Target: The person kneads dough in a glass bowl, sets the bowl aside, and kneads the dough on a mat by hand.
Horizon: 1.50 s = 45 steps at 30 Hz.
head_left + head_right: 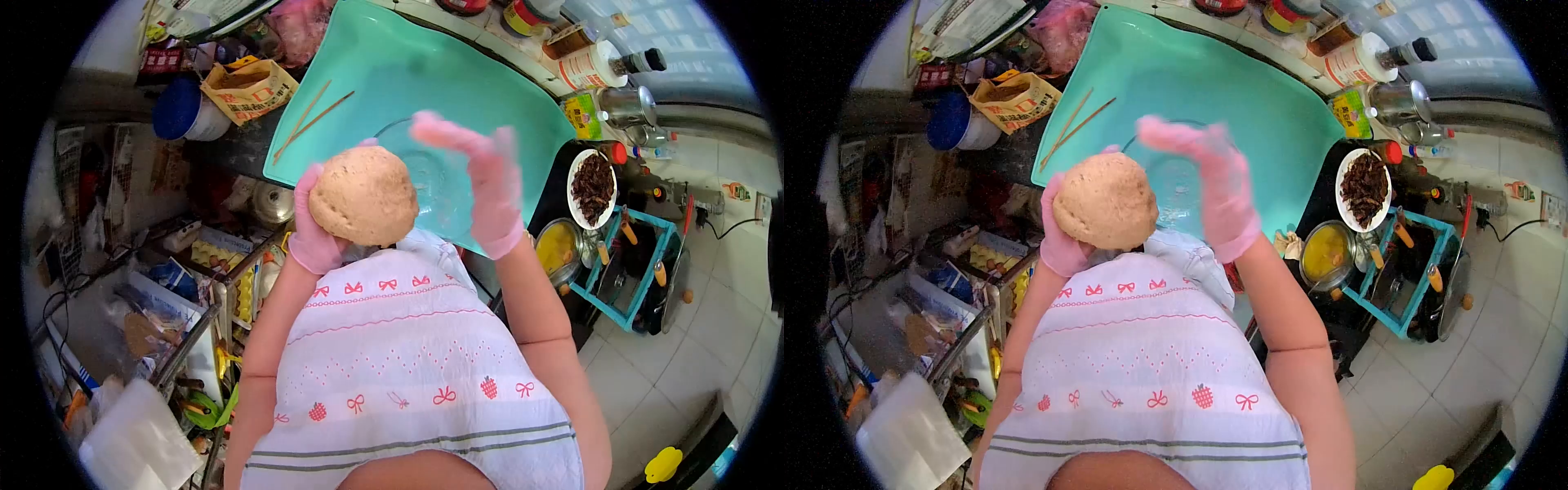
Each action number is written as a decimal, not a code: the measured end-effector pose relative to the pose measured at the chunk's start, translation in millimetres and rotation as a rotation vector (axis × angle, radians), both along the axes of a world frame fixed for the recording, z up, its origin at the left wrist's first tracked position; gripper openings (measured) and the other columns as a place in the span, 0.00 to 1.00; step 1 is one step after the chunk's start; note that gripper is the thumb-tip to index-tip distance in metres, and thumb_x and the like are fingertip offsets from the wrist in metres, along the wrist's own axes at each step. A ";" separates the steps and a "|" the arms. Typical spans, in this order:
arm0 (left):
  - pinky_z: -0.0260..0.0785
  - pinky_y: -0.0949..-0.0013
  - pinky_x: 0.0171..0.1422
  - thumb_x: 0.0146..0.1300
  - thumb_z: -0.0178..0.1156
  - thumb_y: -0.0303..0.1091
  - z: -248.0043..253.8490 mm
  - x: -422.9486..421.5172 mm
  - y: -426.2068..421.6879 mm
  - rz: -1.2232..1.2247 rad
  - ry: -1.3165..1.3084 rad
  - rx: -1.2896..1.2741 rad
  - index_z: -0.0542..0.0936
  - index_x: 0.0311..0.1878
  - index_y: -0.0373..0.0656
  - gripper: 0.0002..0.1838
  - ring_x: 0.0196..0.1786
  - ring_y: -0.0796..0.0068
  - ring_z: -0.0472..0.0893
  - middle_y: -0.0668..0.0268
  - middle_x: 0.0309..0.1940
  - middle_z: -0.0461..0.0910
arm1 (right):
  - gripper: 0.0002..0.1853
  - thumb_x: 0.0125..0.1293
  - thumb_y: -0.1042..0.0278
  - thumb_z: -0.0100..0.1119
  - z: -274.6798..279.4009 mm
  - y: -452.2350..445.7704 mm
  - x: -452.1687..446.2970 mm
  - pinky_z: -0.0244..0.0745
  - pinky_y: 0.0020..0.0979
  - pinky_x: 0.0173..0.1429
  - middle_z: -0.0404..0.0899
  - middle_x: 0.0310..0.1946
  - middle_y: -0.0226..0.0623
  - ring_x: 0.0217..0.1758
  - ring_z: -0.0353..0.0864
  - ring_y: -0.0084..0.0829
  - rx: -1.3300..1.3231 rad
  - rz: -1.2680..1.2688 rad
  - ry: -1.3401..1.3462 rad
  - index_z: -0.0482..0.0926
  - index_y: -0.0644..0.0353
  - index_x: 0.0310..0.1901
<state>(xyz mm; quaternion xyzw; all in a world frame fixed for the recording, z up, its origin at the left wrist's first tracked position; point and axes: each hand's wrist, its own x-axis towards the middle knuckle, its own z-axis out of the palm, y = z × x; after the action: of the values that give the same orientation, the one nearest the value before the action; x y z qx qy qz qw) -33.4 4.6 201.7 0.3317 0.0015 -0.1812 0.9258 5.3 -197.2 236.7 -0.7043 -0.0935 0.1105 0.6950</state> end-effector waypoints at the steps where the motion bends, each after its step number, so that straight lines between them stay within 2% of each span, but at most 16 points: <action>1: 0.62 0.57 0.72 0.67 0.36 0.60 0.1 -2.2 0.0 0.012 -0.087 0.042 0.60 0.71 0.39 0.39 0.66 0.63 0.71 0.56 0.65 0.68 | 0.41 0.75 0.37 0.23 -6.2 -6.6 2.4 0.55 0.40 0.74 0.79 0.56 0.46 0.65 0.72 0.41 0.236 -0.151 0.094 0.77 0.68 0.56; 3: 0.62 0.57 0.71 0.67 0.36 0.60 1.6 -2.5 0.8 0.005 -0.037 0.034 0.60 0.71 0.37 0.39 0.66 0.62 0.72 0.56 0.65 0.69 | 0.41 0.74 0.37 0.23 -18.9 -15.5 2.7 0.57 0.39 0.72 0.80 0.54 0.47 0.63 0.74 0.40 0.328 -0.209 0.154 0.78 0.68 0.55; 5: 0.62 0.58 0.71 0.67 0.36 0.59 7.4 4.2 1.8 -0.035 0.231 -0.074 0.60 0.71 0.36 0.40 0.65 0.62 0.72 0.56 0.65 0.69 | 0.42 0.74 0.36 0.23 -32.0 -16.7 -0.3 0.59 0.39 0.71 0.80 0.53 0.49 0.61 0.76 0.40 0.399 -0.252 0.253 0.78 0.69 0.54; 8: 0.63 0.59 0.70 0.67 0.35 0.58 19.5 10.9 -3.2 -0.002 0.213 -0.024 0.60 0.71 0.34 0.39 0.66 0.62 0.72 0.56 0.65 0.69 | 0.43 0.74 0.36 0.22 -43.2 -17.4 -9.0 0.61 0.38 0.69 0.80 0.52 0.50 0.58 0.78 0.40 0.427 -0.278 0.393 0.78 0.70 0.53; 13: 0.62 0.59 0.70 0.66 0.36 0.56 22.2 19.3 -9.2 -0.001 0.150 0.003 0.60 0.70 0.32 0.39 0.67 0.62 0.71 0.56 0.67 0.67 | 0.46 0.71 0.30 0.22 -48.1 -35.2 -15.6 0.64 0.35 0.64 0.84 0.46 0.45 0.52 0.81 0.35 0.361 -0.324 0.359 0.81 0.68 0.49; 16: 0.62 0.59 0.71 0.65 0.37 0.55 23.3 20.8 -13.1 -0.026 0.143 -0.040 0.59 0.71 0.32 0.40 0.68 0.63 0.70 0.57 0.68 0.66 | 0.42 0.74 0.36 0.23 -44.5 -46.5 -20.0 0.67 0.37 0.63 0.83 0.46 0.48 0.52 0.81 0.39 0.381 -0.389 0.336 0.80 0.71 0.49; 20: 0.61 0.59 0.71 0.62 0.39 0.58 38.6 22.7 -23.4 0.066 0.099 0.007 0.59 0.71 0.32 0.43 0.68 0.62 0.69 0.55 0.67 0.66 | 0.43 0.74 0.35 0.23 -42.9 -63.5 -27.9 0.68 0.37 0.62 0.84 0.44 0.47 0.49 0.82 0.38 0.365 -0.457 0.296 0.81 0.70 0.49; 26: 0.60 0.57 0.71 0.54 0.53 0.58 66.1 30.0 -17.9 0.056 -0.257 0.104 0.60 0.70 0.32 0.47 0.66 0.58 0.70 0.52 0.64 0.68 | 0.45 0.72 0.32 0.22 -50.4 -84.7 -48.1 0.68 0.34 0.60 0.85 0.40 0.47 0.47 0.83 0.37 0.372 -0.560 0.297 0.81 0.70 0.49; 29: 0.61 0.57 0.71 0.54 0.57 0.48 52.3 35.8 -24.2 -0.129 -0.459 0.270 0.60 0.70 0.33 0.43 0.67 0.59 0.70 0.53 0.65 0.67 | 0.45 0.72 0.32 0.23 -55.6 -89.4 -57.4 0.68 0.34 0.59 0.85 0.40 0.47 0.47 0.83 0.36 0.372 -0.610 0.317 0.81 0.70 0.49; 33: 0.46 0.57 0.77 0.63 0.55 0.46 -24.0 33.9 -43.9 -0.357 -0.728 1.042 0.61 0.71 0.35 0.37 0.75 0.57 0.58 0.53 0.70 0.62 | 0.45 0.73 0.33 0.23 -64.9 -89.0 -65.8 0.69 0.35 0.58 0.85 0.41 0.47 0.46 0.83 0.36 0.376 -0.625 0.327 0.80 0.71 0.50; 35: 0.54 0.62 0.74 0.65 0.55 0.41 -96.3 26.8 -46.5 -0.213 -0.615 1.075 0.61 0.71 0.37 0.34 0.67 0.61 0.67 0.58 0.66 0.66 | 0.44 0.73 0.34 0.23 -64.0 -87.1 -65.9 0.70 0.35 0.58 0.85 0.41 0.46 0.45 0.83 0.35 0.378 -0.635 0.313 0.81 0.71 0.49; 38: 0.53 0.65 0.74 0.68 0.51 0.40 -98.0 40.5 -27.8 -0.180 -0.654 1.107 0.59 0.73 0.39 0.32 0.69 0.65 0.66 0.59 0.69 0.64 | 0.40 0.74 0.37 0.28 -62.4 -79.7 -71.4 0.72 0.33 0.55 0.85 0.41 0.45 0.44 0.83 0.33 0.352 -0.681 0.305 0.82 0.69 0.45; 41: 0.45 0.67 0.77 0.73 0.41 0.45 -49.3 52.0 -24.2 -0.206 -0.314 0.667 0.53 0.76 0.44 0.32 0.76 0.68 0.53 0.61 0.74 0.57 | 0.34 0.75 0.42 0.34 -74.4 -68.4 -72.3 0.73 0.30 0.52 0.85 0.38 0.41 0.41 0.82 0.29 0.229 -0.595 0.327 0.83 0.65 0.41; 43: 0.45 0.63 0.77 0.72 0.41 0.48 -40.0 57.2 -22.6 -0.162 -0.189 0.391 0.51 0.77 0.47 0.33 0.76 0.67 0.54 0.62 0.74 0.57 | 0.28 0.75 0.46 0.39 -71.8 -51.0 -74.9 0.73 0.28 0.49 0.85 0.35 0.36 0.38 0.81 0.26 -0.002 -0.453 0.331 0.84 0.62 0.39; 44: 0.43 0.60 0.77 0.72 0.42 0.49 -30.7 55.5 -24.3 -0.160 -0.118 0.305 0.51 0.77 0.47 0.34 0.77 0.67 0.53 0.62 0.75 0.55 | 0.20 0.73 0.52 0.48 -72.4 -38.5 -76.3 0.73 0.29 0.45 0.84 0.34 0.29 0.34 0.79 0.23 0.086 -0.362 0.309 0.84 0.58 0.39; 45: 0.42 0.57 0.77 0.71 0.44 0.50 -15.1 49.2 -30.6 -0.159 -0.047 0.216 0.50 0.77 0.48 0.35 0.77 0.66 0.52 0.63 0.75 0.54 | 0.17 0.71 0.53 0.52 -72.3 -17.8 -75.3 0.73 0.30 0.42 0.84 0.33 0.30 0.32 0.78 0.24 0.083 -0.318 0.237 0.84 0.57 0.38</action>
<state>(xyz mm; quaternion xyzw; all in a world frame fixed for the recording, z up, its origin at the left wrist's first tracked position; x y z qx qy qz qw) 15.8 -26.0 186.6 0.4328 -0.0272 -0.2451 0.8671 -70.0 -215.1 164.4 -0.6632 0.0968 0.0773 0.7381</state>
